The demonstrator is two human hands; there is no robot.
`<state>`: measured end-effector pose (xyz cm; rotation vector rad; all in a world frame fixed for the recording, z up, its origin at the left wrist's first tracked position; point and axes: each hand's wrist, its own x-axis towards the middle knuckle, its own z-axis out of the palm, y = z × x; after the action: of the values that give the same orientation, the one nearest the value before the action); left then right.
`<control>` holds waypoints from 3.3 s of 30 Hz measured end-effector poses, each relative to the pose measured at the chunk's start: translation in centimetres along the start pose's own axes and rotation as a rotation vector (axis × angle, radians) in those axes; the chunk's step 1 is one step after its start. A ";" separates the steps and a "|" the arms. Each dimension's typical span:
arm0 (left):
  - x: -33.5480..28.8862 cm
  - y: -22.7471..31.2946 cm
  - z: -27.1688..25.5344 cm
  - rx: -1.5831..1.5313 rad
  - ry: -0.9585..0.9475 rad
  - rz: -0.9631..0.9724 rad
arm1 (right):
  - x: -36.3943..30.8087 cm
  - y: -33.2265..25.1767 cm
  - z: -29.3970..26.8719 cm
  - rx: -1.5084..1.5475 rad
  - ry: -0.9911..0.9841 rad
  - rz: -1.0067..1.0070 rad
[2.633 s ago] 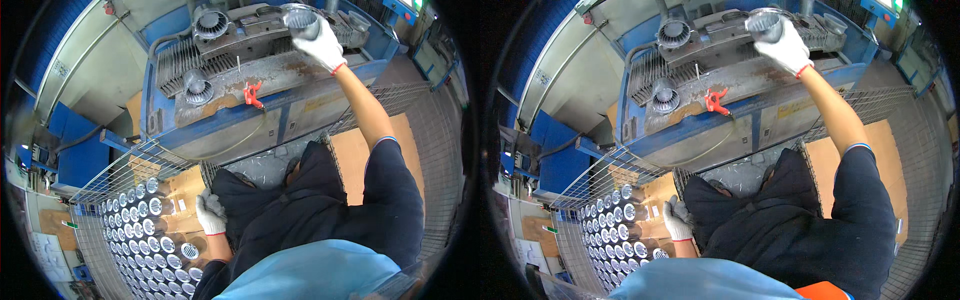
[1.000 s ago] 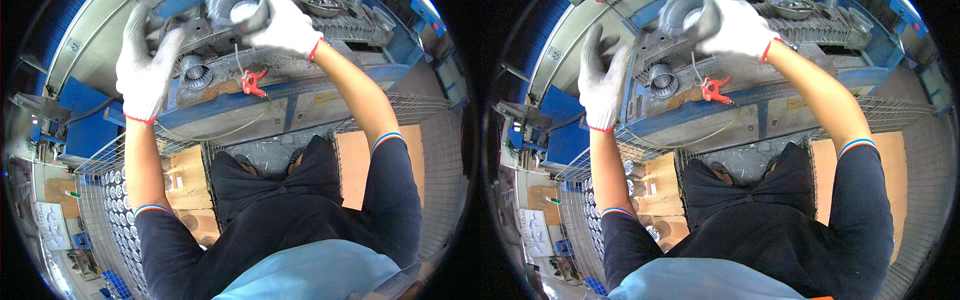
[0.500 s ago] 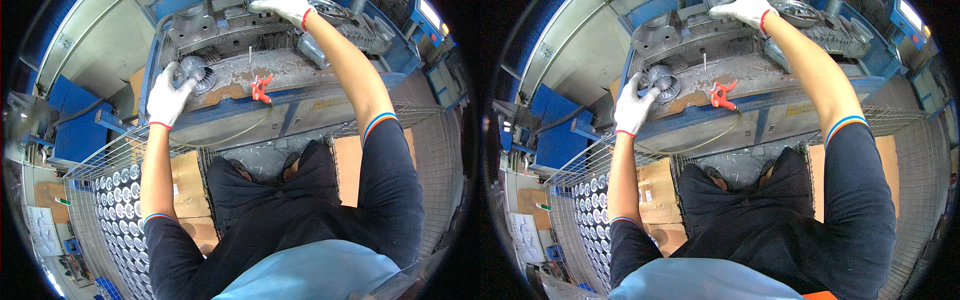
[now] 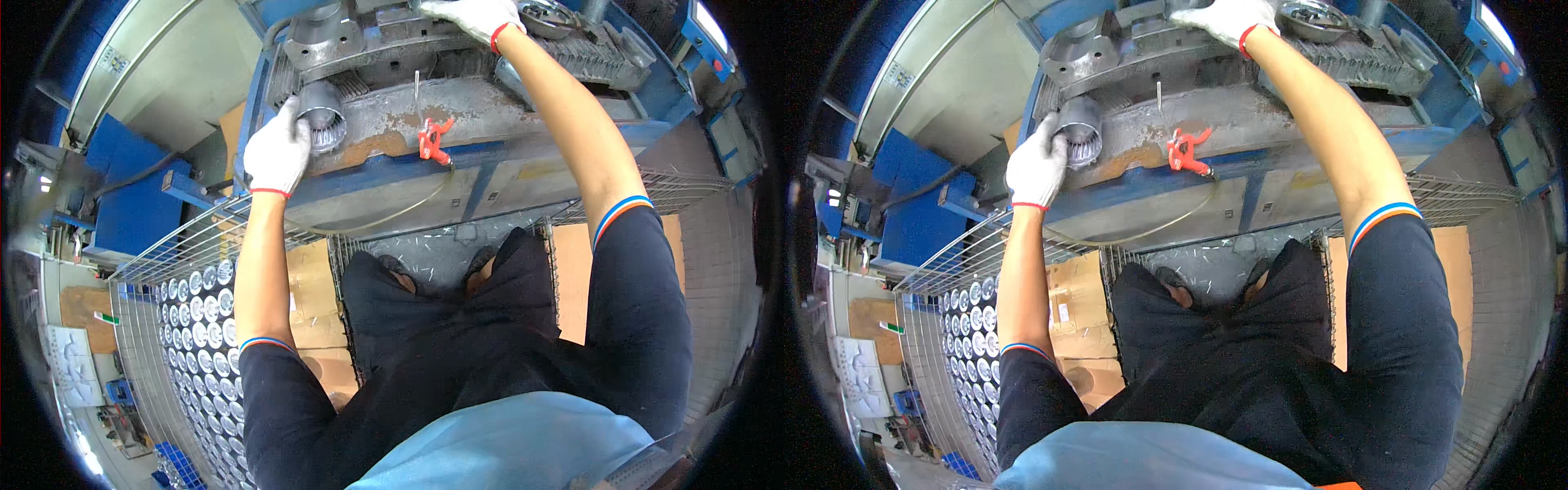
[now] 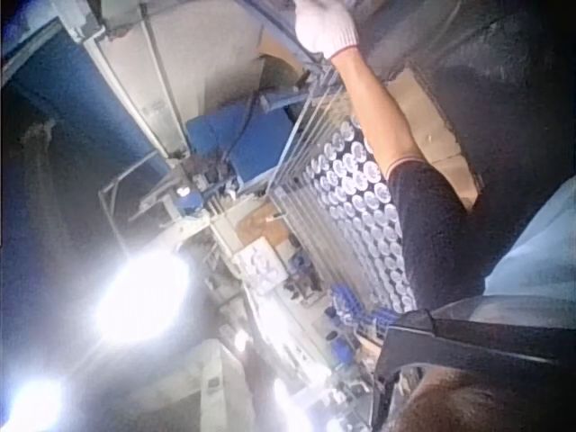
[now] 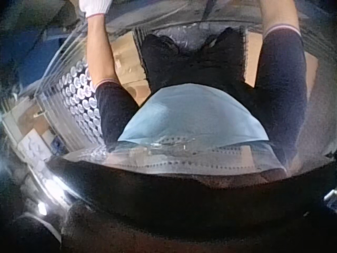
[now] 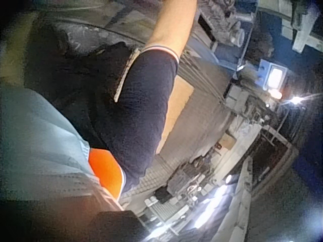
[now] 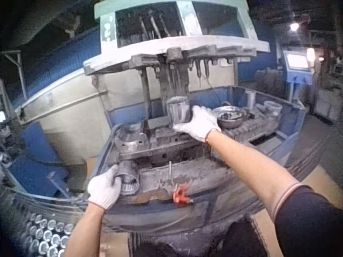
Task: Processing metal turbine components using a machine and manual deburring/cleaning with a small tool.
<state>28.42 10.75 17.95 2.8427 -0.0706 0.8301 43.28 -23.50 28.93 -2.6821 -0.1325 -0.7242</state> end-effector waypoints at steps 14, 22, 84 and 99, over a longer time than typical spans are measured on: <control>2.9 1.5 -3.3 -0.616 0.370 -0.138 | -15.6 6.9 -1.7 1.076 0.240 -0.005; 14.2 3.9 -3.9 0.052 0.239 -0.032 | -32.3 18.7 -4.6 0.796 0.209 0.224; -46.3 1.5 -1.1 -0.812 0.109 -1.187 | -72.7 41.6 9.5 -0.280 -1.120 0.730; -50.3 -6.9 -10.5 -0.153 -0.217 -1.417 | -72.9 42.1 8.1 -0.278 -1.130 0.770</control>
<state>-18.82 19.27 -1.50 1.9906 1.5134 0.1445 -8.36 -59.51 -27.54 -2.6879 0.7176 1.0594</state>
